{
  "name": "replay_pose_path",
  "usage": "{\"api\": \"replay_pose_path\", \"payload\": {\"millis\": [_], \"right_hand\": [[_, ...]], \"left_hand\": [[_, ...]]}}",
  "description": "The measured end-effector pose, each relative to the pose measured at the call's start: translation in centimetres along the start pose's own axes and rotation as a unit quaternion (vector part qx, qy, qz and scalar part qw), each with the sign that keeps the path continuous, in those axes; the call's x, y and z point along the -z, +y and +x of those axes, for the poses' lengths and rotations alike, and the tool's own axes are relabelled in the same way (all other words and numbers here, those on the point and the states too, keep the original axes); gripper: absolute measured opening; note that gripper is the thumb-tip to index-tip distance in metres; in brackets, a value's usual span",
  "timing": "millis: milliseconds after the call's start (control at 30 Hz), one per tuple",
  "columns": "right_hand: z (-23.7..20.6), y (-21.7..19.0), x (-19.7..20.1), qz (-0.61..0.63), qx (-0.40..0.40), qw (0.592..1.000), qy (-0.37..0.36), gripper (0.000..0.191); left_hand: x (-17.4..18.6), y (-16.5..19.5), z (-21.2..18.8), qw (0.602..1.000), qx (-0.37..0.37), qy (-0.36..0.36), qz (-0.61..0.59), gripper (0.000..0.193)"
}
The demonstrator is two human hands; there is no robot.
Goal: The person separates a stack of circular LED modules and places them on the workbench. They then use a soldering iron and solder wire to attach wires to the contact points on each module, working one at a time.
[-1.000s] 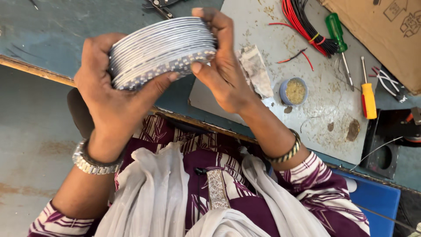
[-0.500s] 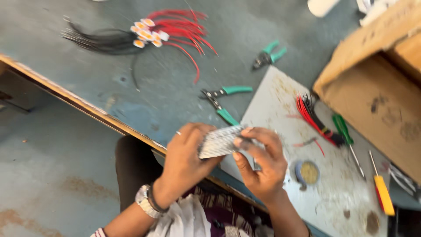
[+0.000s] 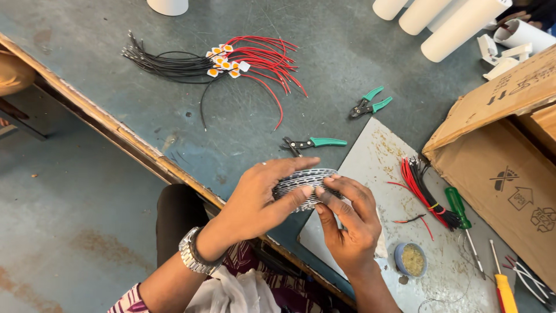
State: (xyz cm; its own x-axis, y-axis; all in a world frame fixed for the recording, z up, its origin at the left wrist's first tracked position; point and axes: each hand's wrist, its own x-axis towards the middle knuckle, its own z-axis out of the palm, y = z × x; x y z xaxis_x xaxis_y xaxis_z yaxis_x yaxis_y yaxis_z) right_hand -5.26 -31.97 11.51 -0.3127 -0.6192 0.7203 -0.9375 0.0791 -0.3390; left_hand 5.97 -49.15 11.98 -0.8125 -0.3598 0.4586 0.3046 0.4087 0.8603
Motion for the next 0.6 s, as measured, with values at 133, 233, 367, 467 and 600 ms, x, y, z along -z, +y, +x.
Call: {"api": "replay_pose_path", "payload": {"millis": [133, 233, 367, 467, 600], "right_hand": [[-0.19, 0.32, -0.10, 0.005, -0.002, 1.000, 0.027, 0.029], [-0.51, 0.38, -0.18, -0.041, 0.000, 0.998, 0.045, 0.029], [-0.81, 0.41, -0.11, -0.062, -0.008, 0.997, 0.051, 0.028], [-0.87, 0.33, 0.03, -0.062, -0.014, 0.997, 0.038, 0.029], [-0.65, 0.29, 0.25, -0.063, -0.019, 0.998, 0.015, 0.030]], "left_hand": [[-0.67, -0.10, 0.44, 0.999, 0.009, -0.004, -0.040, 0.041], [-0.65, -0.14, 0.38, 0.998, 0.031, 0.008, -0.057, 0.040], [-0.68, -0.21, 0.32, 0.998, 0.034, 0.030, -0.050, 0.039], [-0.71, -0.22, 0.30, 0.997, 0.051, 0.032, -0.052, 0.039], [-0.69, -0.17, 0.23, 0.997, 0.046, 0.032, -0.047, 0.039]]}}
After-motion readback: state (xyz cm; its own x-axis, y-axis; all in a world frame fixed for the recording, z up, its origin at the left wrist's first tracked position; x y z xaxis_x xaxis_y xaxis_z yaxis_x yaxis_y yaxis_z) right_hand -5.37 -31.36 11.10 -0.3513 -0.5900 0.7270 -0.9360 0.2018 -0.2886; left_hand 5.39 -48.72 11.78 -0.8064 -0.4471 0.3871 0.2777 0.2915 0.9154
